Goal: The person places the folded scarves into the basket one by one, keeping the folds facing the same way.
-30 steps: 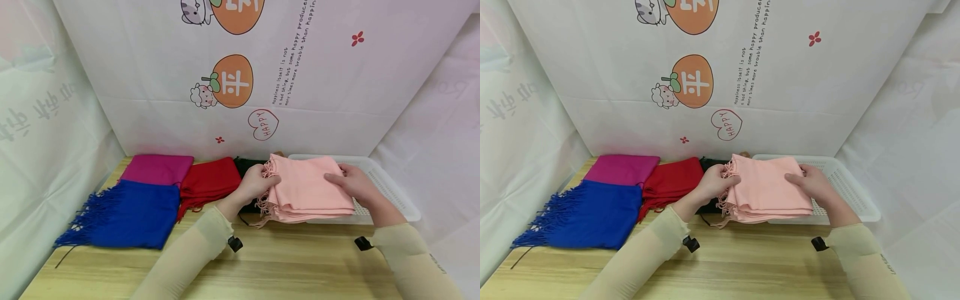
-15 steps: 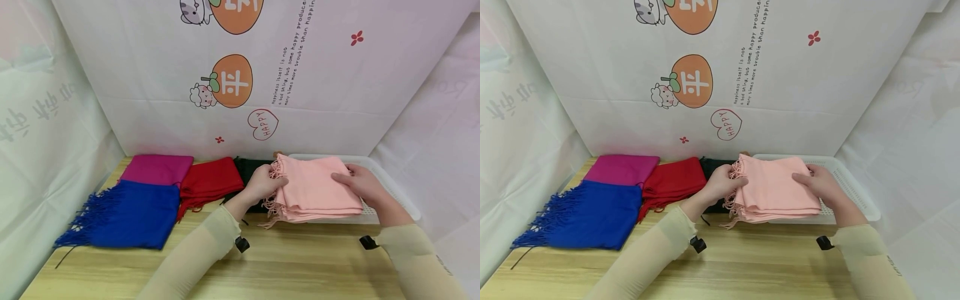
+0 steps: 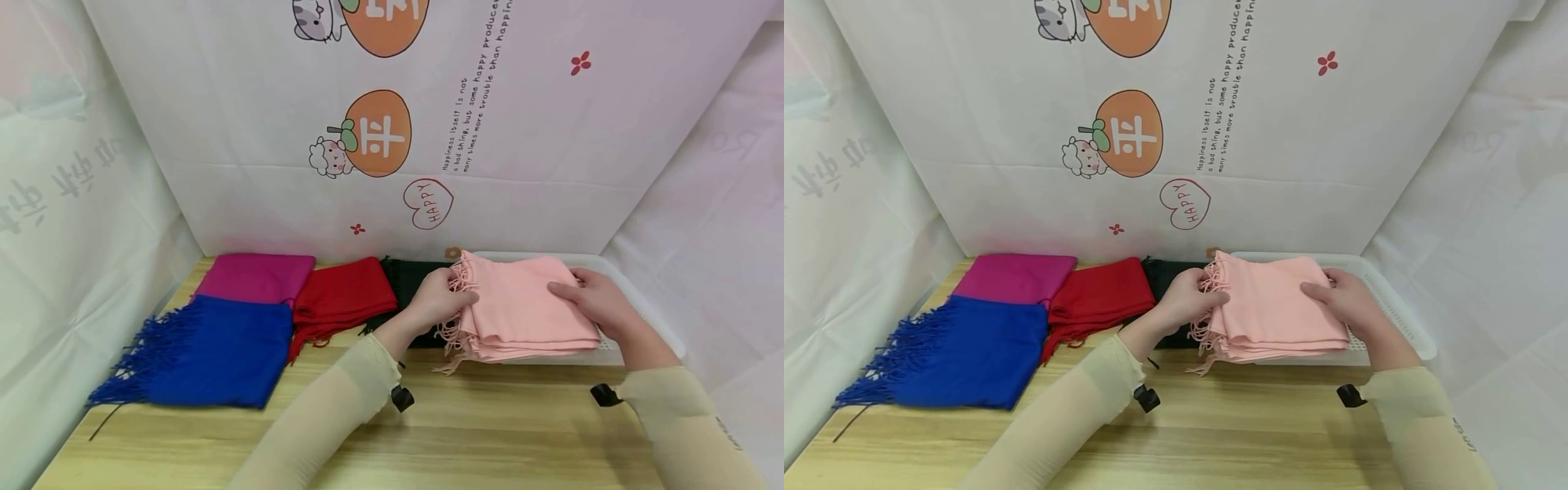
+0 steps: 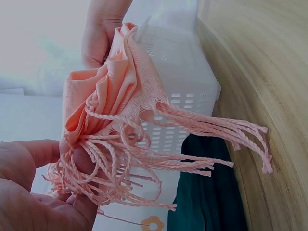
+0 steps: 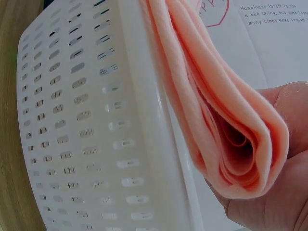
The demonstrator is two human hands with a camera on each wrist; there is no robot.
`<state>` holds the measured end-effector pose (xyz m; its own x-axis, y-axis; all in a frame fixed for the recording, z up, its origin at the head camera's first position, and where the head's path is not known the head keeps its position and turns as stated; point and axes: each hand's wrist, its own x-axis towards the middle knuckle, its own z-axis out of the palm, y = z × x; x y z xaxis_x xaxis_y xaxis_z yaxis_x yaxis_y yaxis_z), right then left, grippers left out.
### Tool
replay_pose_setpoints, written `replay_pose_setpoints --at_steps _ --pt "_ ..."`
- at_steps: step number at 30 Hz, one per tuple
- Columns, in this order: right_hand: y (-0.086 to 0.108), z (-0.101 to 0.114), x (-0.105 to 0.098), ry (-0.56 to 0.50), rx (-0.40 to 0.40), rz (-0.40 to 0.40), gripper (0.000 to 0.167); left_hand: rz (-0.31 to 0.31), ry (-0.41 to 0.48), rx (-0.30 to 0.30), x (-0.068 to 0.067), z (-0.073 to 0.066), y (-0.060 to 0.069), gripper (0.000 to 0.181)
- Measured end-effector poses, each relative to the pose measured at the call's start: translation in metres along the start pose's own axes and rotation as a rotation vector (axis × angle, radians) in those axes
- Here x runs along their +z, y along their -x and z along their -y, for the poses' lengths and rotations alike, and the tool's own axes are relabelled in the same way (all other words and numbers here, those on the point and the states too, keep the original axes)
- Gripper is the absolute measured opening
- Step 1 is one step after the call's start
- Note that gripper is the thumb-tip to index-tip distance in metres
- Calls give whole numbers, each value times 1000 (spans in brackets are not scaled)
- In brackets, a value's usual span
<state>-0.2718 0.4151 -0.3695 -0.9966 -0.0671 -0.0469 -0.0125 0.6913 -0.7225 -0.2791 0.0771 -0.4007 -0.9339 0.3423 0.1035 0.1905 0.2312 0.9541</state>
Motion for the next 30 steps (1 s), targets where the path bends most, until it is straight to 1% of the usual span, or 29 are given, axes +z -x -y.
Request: replay_pose_setpoints --at_steps 5,8,12,18,23,27,30 --pt "-2 -4 -4 29 10 -23 84 18 6 4 3 -2 -3 26" --pt "-2 -7 -7 21 17 -33 83 27 10 14 6 -2 -3 27" --pt "-2 -11 -7 5 24 -38 83 24 7 19 10 -3 -4 27" --pt "-4 -15 -9 18 30 -49 83 23 6 24 13 -4 -4 24" --pt "-5 -17 -11 26 28 -49 85 -5 10 12 18 -4 -6 26" --pt "-4 -19 -14 43 42 -45 88 -21 -6 1 24 -3 -9 31" --pt "-4 -21 -15 61 49 -44 91 -29 -22 -3 27 -3 -10 31"
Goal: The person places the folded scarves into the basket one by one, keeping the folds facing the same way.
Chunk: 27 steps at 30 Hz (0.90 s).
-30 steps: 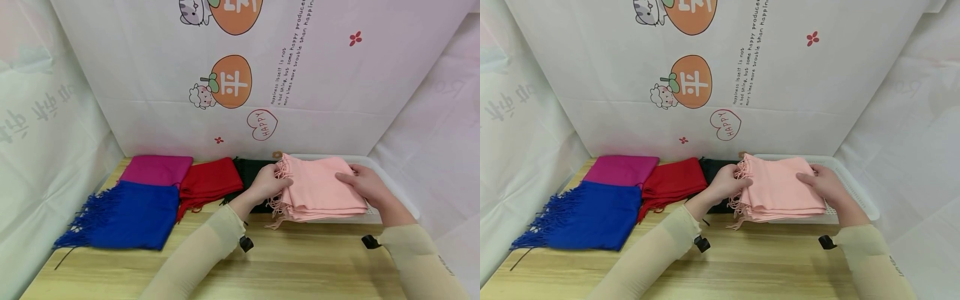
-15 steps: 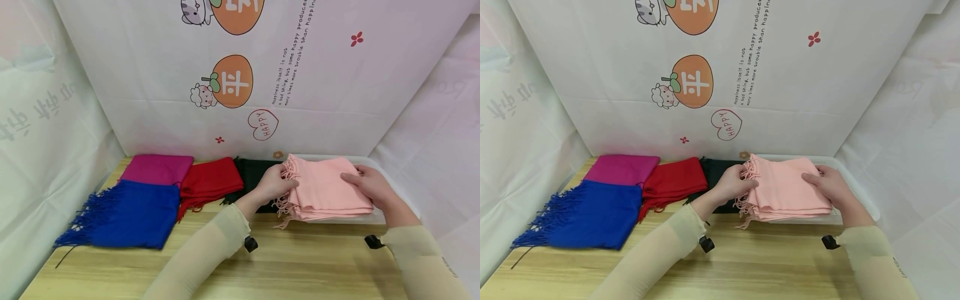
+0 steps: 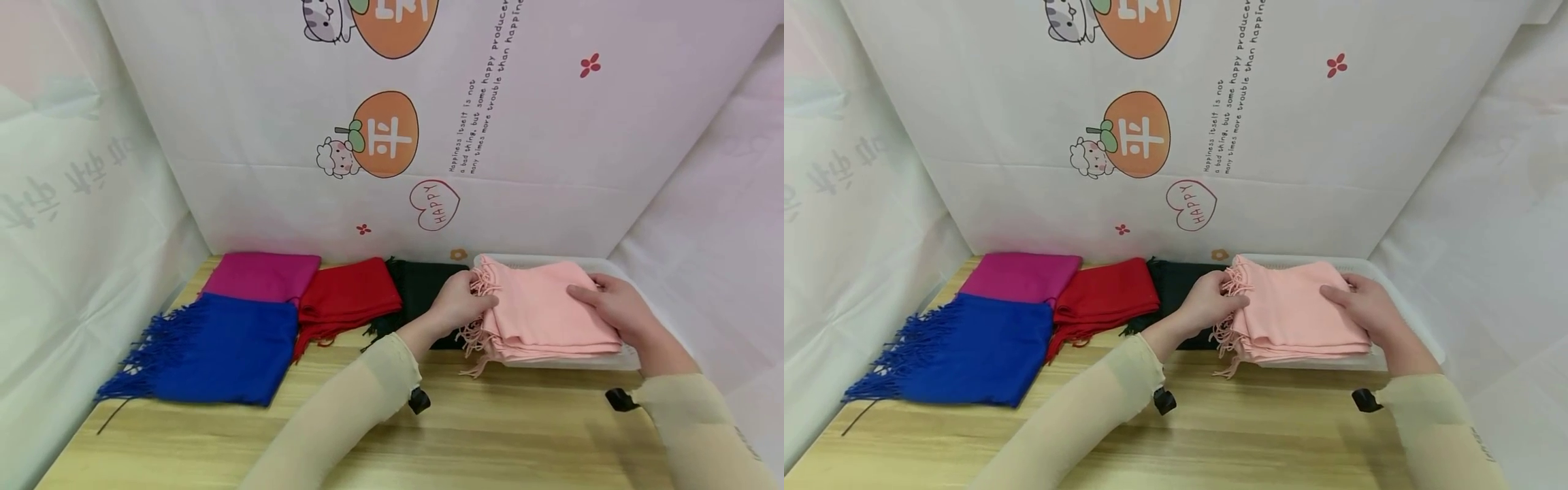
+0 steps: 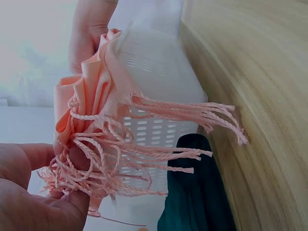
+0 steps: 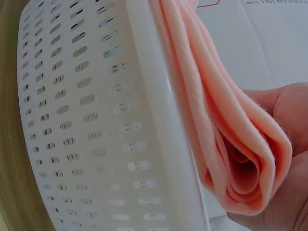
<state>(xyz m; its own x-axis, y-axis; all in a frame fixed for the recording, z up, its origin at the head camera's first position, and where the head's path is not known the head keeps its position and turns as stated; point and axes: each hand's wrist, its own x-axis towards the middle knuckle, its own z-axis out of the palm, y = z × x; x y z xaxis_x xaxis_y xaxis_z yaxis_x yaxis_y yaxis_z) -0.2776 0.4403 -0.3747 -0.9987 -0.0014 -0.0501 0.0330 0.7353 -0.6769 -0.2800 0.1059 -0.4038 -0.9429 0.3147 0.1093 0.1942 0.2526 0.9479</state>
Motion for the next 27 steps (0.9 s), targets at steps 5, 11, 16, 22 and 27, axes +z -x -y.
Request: replay_pose_setpoints --at_steps 5,11,16,22,27 --pt "1 -3 -2 -16 2 -5 92 6 8 -3 3 -1 0 30" --pt "2 -5 -3 -45 13 -6 90 22 12 -2 7 -1 -2 36" --pt "1 -7 -4 -53 19 -11 90 17 -17 4 11 0 -5 44" --pt "2 -10 -7 -36 30 -19 89 22 -43 -2 14 -1 -8 43" --pt "1 -12 -8 -25 33 -21 91 18 -38 -12 17 -1 -9 40"
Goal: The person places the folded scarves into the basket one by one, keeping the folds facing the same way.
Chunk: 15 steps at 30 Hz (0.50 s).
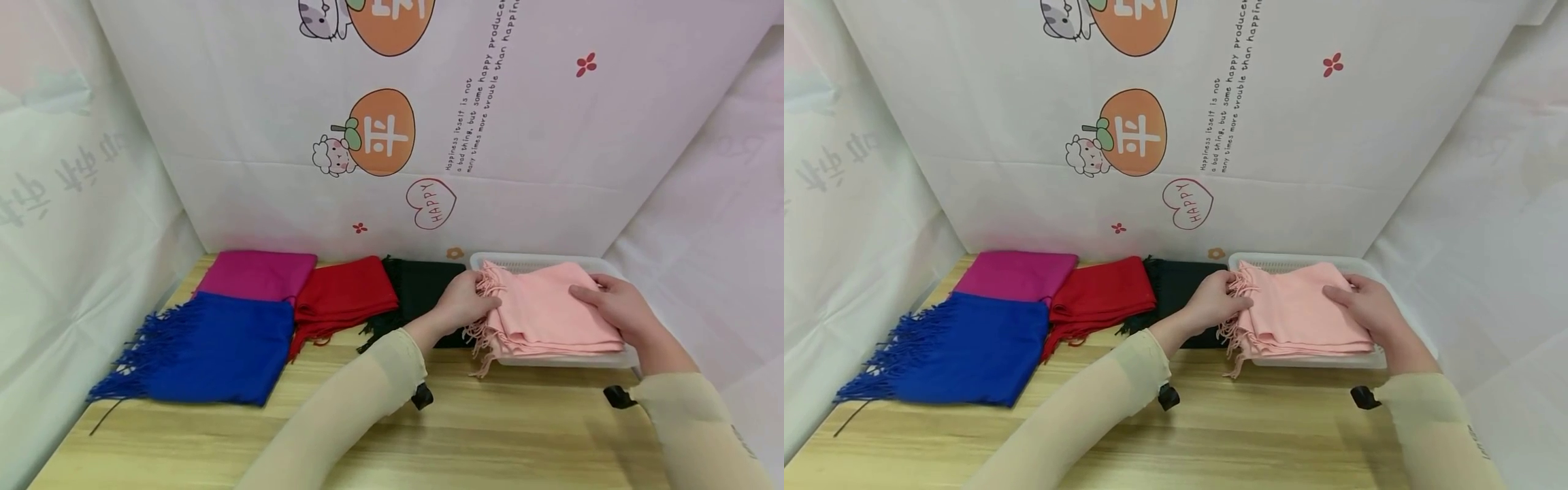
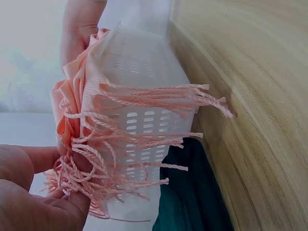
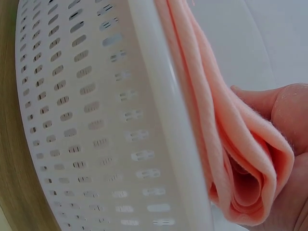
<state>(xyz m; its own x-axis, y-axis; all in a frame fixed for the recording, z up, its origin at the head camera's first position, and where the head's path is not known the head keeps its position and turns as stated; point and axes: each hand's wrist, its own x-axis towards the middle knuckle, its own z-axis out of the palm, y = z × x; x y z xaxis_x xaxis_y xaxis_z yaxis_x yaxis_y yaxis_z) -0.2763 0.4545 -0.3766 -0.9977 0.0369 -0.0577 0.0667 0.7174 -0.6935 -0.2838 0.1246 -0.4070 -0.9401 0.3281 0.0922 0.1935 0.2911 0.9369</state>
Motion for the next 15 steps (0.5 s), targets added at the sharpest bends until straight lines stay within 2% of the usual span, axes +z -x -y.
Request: replay_pose_setpoints --at_steps 5,11,15 --pt "0 -1 0 11 4 0 88 5 -36 3 2 -1 -2 39" --pt "-2 -3 -1 25 1 -4 87 3 -195 74 3 -2 -7 38" --pt "-4 -6 -2 30 -3 -4 86 -3 -272 78 6 -9 -9 37"
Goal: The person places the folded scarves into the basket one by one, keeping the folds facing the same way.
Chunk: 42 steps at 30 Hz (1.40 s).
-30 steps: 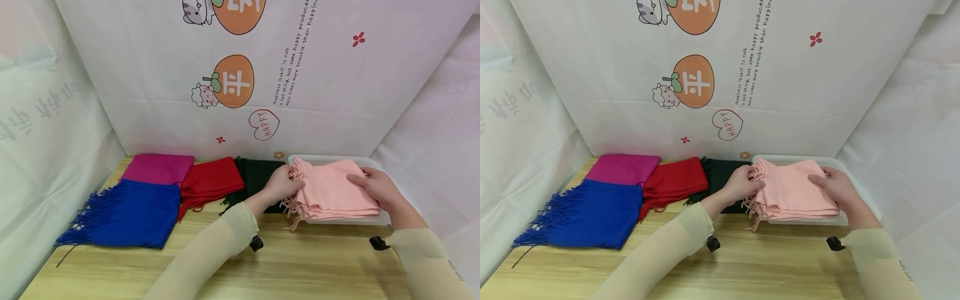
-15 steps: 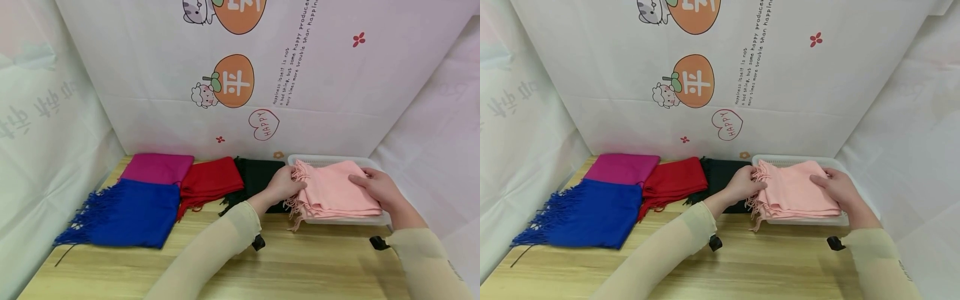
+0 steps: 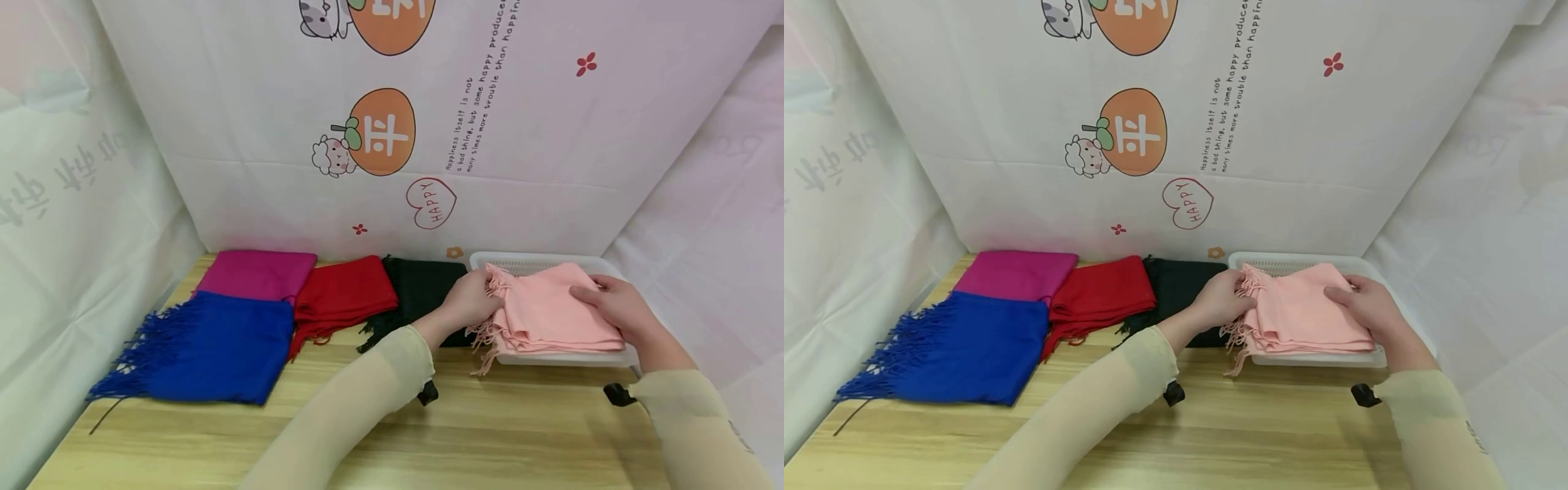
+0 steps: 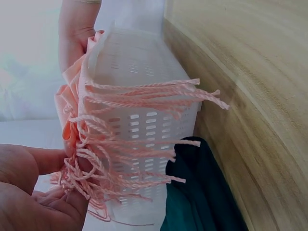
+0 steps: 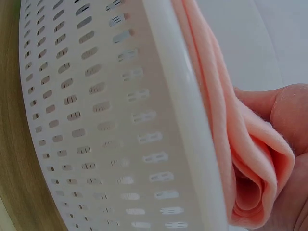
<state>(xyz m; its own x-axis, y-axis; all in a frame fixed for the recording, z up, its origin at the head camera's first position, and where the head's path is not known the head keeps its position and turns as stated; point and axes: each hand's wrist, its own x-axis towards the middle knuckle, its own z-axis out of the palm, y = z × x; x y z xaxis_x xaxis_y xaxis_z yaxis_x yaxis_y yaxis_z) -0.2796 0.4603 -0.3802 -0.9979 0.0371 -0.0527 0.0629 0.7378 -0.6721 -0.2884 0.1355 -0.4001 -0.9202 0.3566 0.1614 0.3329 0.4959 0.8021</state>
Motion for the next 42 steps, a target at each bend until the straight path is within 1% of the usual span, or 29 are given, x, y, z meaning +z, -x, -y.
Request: replay_pose_setpoints --at_steps 2,5,9,11,15,18,22,25,28,32,37,39,41,42 --pt "-2 -3 -2 -2 1 6 86 3 -17 -8 0 -5 -1 33" --pt "-5 -6 -3 -11 6 16 88 12 -45 -10 1 -9 -3 34" --pt "-9 -10 -3 -28 4 17 89 21 -80 -1 1 -11 -6 33" --pt "-12 -11 -2 -45 2 17 88 22 -95 6 2 -12 -8 30" --pt "-16 -15 0 -66 14 32 90 26 -131 21 5 -13 -9 31" --pt "-17 -17 0 -61 27 50 93 36 -150 28 8 -14 -11 27" --pt "-19 -18 1 -47 38 62 95 56 -176 13 11 -16 -15 17" --pt "-20 -20 1 -40 44 60 95 74 -219 5 15 -20 -18 18" --pt "-21 -23 1 -42 48 56 94 99 -270 9 18 -23 -21 21" --pt "-20 -27 2 -42 51 58 92 130 -314 16 21 -24 -24 18" --pt "-19 -30 3 -19 46 58 91 135 -355 10 26 -25 -25 11" --pt "-18 -32 3 -10 45 55 91 139 -367 0 29 -24 -25 13" --pt "-18 -34 4 -2 45 50 91 140 -394 8 32 -24 -25 15" --pt "-18 -35 5 1 46 48 91 134 -411 23 34 -24 -24 16"
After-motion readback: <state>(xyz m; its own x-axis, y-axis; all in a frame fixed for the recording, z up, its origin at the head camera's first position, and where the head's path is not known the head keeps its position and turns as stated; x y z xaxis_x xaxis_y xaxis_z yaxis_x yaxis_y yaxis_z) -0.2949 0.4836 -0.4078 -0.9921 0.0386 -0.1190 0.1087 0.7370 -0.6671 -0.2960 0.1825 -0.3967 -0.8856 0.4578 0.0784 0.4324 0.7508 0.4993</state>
